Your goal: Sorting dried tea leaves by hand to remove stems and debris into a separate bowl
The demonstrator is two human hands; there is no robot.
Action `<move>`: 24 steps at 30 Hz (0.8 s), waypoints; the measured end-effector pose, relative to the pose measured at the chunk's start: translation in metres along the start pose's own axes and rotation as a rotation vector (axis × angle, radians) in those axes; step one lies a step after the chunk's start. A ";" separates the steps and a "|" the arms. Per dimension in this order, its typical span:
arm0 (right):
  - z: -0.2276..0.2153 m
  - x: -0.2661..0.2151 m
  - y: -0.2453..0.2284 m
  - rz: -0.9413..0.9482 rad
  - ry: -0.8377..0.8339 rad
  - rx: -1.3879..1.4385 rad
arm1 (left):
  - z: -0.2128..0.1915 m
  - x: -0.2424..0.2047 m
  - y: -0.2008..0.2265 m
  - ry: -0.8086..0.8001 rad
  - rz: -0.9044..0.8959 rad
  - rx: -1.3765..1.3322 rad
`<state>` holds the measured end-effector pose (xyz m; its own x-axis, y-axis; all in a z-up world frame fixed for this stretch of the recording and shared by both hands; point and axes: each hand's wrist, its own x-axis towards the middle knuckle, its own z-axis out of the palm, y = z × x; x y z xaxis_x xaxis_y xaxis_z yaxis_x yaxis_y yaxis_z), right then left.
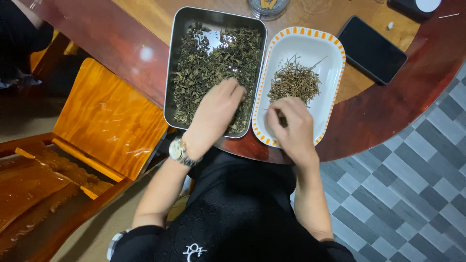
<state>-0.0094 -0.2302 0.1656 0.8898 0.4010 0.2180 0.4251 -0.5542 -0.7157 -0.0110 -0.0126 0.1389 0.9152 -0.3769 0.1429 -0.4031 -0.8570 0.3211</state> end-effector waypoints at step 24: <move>-0.020 -0.015 0.019 0.059 0.146 0.002 | -0.018 0.022 -0.012 -0.083 0.043 0.026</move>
<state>-0.0112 -0.2615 0.1617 0.9280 0.2571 0.2697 0.3711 -0.5721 -0.7314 0.0143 -0.0046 0.1553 0.8942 -0.4408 0.0777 -0.4432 -0.8476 0.2917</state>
